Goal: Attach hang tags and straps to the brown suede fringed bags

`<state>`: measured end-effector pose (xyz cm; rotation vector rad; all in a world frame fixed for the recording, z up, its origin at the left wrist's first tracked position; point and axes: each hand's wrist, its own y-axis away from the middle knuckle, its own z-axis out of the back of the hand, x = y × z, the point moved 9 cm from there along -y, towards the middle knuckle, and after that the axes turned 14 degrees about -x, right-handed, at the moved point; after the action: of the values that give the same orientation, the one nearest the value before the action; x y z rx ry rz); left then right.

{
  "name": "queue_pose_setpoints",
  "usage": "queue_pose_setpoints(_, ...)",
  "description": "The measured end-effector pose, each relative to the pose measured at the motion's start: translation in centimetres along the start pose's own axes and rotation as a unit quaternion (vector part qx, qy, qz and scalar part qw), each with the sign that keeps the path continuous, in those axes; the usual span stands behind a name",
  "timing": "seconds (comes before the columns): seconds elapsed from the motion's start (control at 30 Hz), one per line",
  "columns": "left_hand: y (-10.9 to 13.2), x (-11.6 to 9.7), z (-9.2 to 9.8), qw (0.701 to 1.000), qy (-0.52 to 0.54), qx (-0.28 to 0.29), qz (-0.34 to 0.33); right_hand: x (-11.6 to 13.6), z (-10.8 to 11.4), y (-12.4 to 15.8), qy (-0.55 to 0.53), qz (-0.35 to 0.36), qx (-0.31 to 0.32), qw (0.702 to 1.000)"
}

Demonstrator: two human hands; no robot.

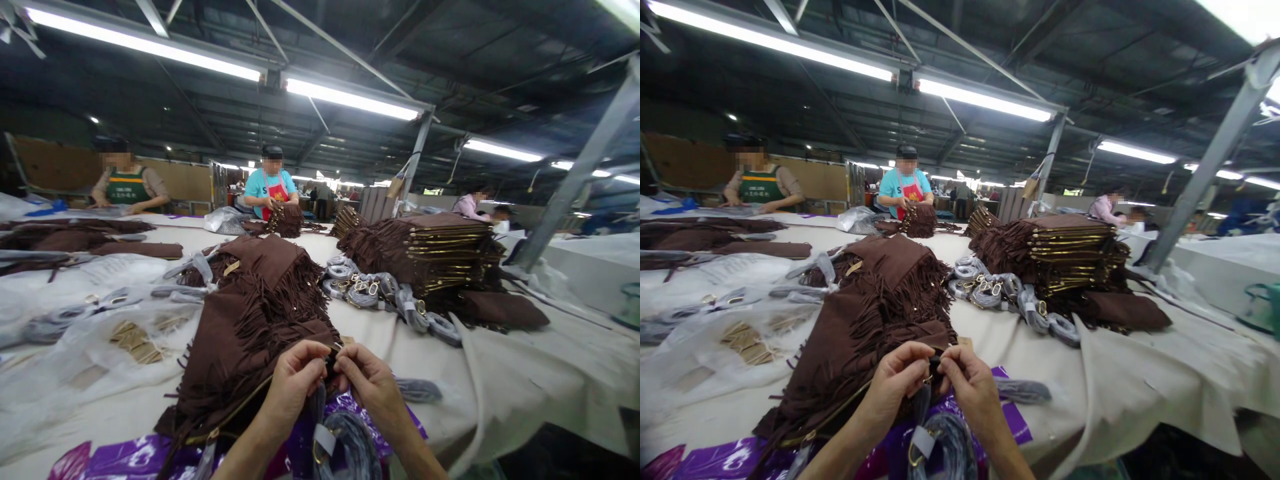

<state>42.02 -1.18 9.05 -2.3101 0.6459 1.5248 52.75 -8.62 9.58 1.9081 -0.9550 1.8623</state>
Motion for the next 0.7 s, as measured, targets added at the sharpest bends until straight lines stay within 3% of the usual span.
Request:
queue_pose_setpoints(0.3,0.2,-0.2,-0.2,1.0,0.004,-0.003,-0.023,-1.0,-0.4,0.5,0.018,0.004,-0.04,0.999)
queue_pose_setpoints(0.7,0.3,-0.7,0.1,0.997,0.0,-0.024,-0.067,-0.4,-0.8,1.3,0.053,0.06,-0.055,0.995)
